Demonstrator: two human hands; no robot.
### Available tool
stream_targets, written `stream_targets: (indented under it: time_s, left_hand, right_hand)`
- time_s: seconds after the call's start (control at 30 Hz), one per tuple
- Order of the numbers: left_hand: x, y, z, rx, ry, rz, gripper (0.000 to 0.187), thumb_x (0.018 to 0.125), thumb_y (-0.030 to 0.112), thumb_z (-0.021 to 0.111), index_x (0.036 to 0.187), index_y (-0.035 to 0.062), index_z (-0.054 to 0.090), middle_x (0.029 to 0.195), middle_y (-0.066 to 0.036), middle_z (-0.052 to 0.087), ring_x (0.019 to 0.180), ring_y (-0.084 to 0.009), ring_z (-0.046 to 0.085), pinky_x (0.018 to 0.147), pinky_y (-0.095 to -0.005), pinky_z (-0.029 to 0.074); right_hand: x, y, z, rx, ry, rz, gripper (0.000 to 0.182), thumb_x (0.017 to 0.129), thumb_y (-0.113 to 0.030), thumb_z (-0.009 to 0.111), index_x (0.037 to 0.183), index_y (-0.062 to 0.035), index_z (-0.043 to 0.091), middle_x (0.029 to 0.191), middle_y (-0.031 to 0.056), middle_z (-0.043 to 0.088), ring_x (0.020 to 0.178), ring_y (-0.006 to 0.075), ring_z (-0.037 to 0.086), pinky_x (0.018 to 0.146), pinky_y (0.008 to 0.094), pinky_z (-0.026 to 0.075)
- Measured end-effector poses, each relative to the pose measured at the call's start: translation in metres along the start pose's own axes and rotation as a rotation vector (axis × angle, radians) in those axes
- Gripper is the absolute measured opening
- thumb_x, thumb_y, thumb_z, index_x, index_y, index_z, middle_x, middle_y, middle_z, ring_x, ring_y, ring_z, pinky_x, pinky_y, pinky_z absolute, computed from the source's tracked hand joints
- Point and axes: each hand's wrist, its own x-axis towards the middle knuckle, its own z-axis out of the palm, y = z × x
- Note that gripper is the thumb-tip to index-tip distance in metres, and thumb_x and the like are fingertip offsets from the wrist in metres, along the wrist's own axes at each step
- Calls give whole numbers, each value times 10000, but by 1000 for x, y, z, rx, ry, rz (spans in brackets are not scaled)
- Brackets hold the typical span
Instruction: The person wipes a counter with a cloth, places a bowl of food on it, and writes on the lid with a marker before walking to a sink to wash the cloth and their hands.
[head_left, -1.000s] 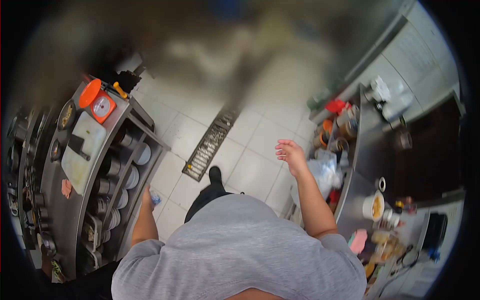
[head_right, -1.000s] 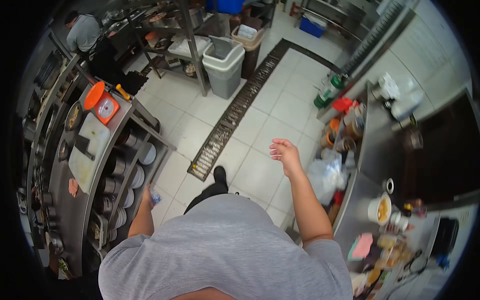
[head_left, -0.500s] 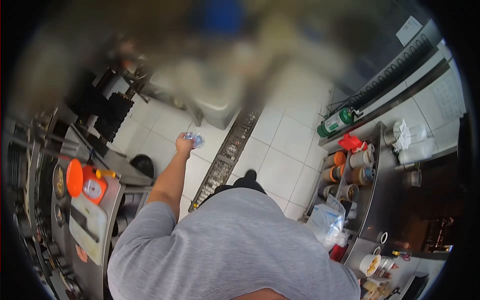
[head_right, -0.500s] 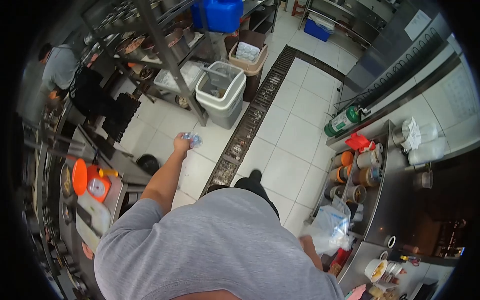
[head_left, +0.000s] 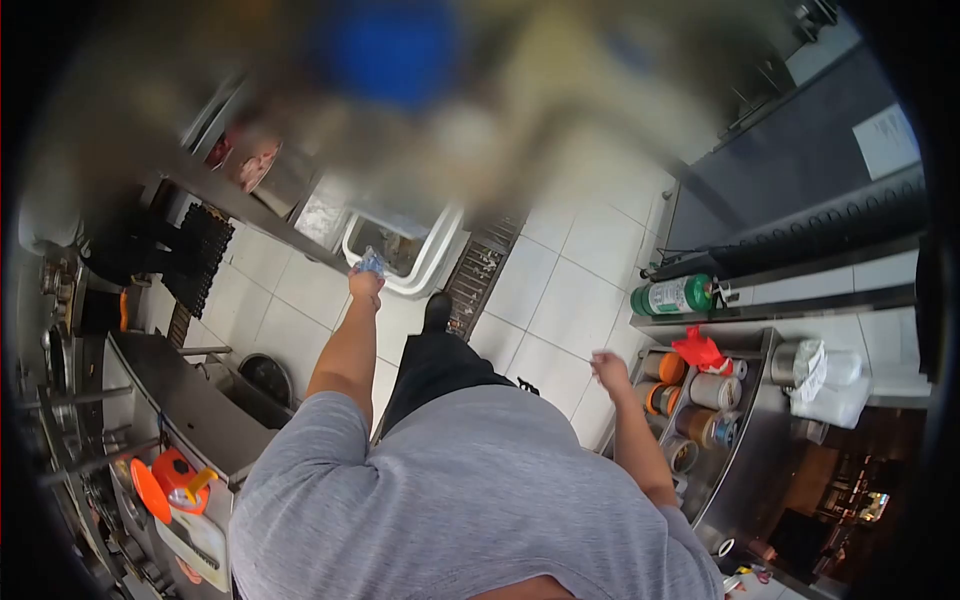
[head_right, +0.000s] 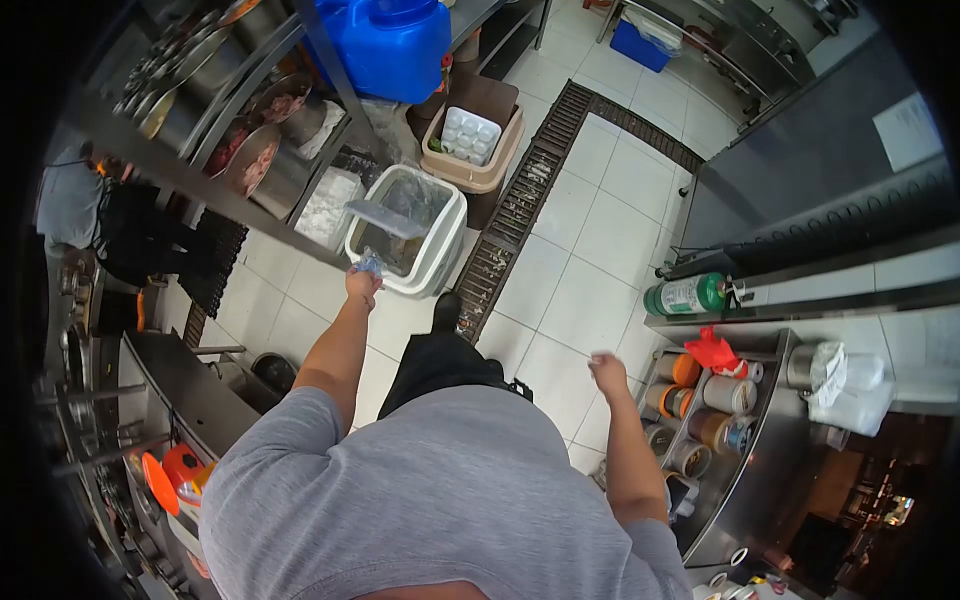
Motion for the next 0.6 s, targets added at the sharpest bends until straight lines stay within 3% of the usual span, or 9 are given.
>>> stream_targets:
  time_s: [0.07, 0.1, 0.2, 0.33, 0.4, 0.5, 0.53, 0.57, 0.6]
  left_hand:
    - [55, -9, 12, 13, -49, -48, 762, 740, -75, 519, 1396, 236, 287, 1212, -137, 507, 921, -259, 573, 691, -367, 536]
    - [71, -6, 22, 18, -46, -55, 762, 740, -75, 519, 1396, 236, 287, 1212, -137, 507, 921, -259, 573, 691, -367, 536]
    - [73, 18, 50, 345, -236, -172, 837, 770, -102, 478, 1440, 319, 204, 1412, -99, 349, 1007, -277, 554, 676, -391, 540]
    - [89, 44, 46, 615, -280, -122, 747, 785, -47, 529, 1431, 214, 262, 1368, -116, 409, 1033, -277, 559, 637, -385, 553]
    - [70, 67, 42, 670, -261, -40, 694, 788, -20, 571, 1410, 148, 312, 1334, -142, 450, 1068, -265, 561, 736, -361, 549]
    - [79, 50, -7, 927, -297, 334, 652, 806, 6, 593, 1400, 110, 343, 1254, -176, 525, 1048, -285, 590, 888, -348, 481]
    - [69, 62, -15, 904, -311, 241, 627, 806, 3, 592, 1384, 101, 370, 1221, -167, 551, 1013, -272, 601, 858, -337, 487]
    - [61, 68, -23, 875, -327, 146, 603, 805, 1, 591, 1369, 92, 397, 1188, -158, 576, 978, -260, 611, 828, -326, 493]
    - [57, 69, -31, 876, -323, 133, 603, 805, 1, 591, 1369, 92, 397, 1188, -158, 576, 978, -260, 611, 828, -326, 493]
  right_hand:
    - [83, -67, 15, -130, 42, -287, 286, 779, -131, 621, 1049, -39, 613, 840, 78, 643, 701, 156, 596, 632, 281, 473]
    - [81, -161, 11, -225, 80, -327, 318, 759, -150, 638, 1063, -56, 617, 856, 102, 649, 747, 196, 613, 691, 302, 485]
    - [180, -286, 52, -159, 74, -494, 330, 768, -178, 648, 1079, -72, 615, 912, 117, 652, 815, 238, 630, 742, 332, 498]
    - [342, -397, 127, -301, 106, -662, 415, 744, -85, 564, 1151, -9, 555, 1134, 218, 575, 1053, 365, 554, 916, 405, 436]
    - [395, -439, 151, -253, 215, -733, 443, 739, -40, 499, 1177, 13, 532, 1200, 246, 532, 1112, 379, 516, 958, 402, 410]
    - [468, -469, 174, -177, 280, -805, 460, 736, -9, 445, 1188, 39, 516, 1260, 262, 490, 1160, 382, 487, 982, 388, 397]
    - [490, -470, 192, -179, 240, -578, 420, 756, -45, 518, 1169, 31, 537, 1213, 251, 537, 1166, 367, 492, 968, 399, 412]
    - [489, -475, 197, -181, 228, -572, 420, 756, -45, 518, 1169, 31, 537, 1213, 251, 537, 1166, 367, 492, 968, 399, 412]
    - [481, -485, 193, -485, 113, -525, 376, 761, -80, 562, 1125, 15, 573, 1179, 226, 569, 1171, 350, 497, 955, 399, 425]
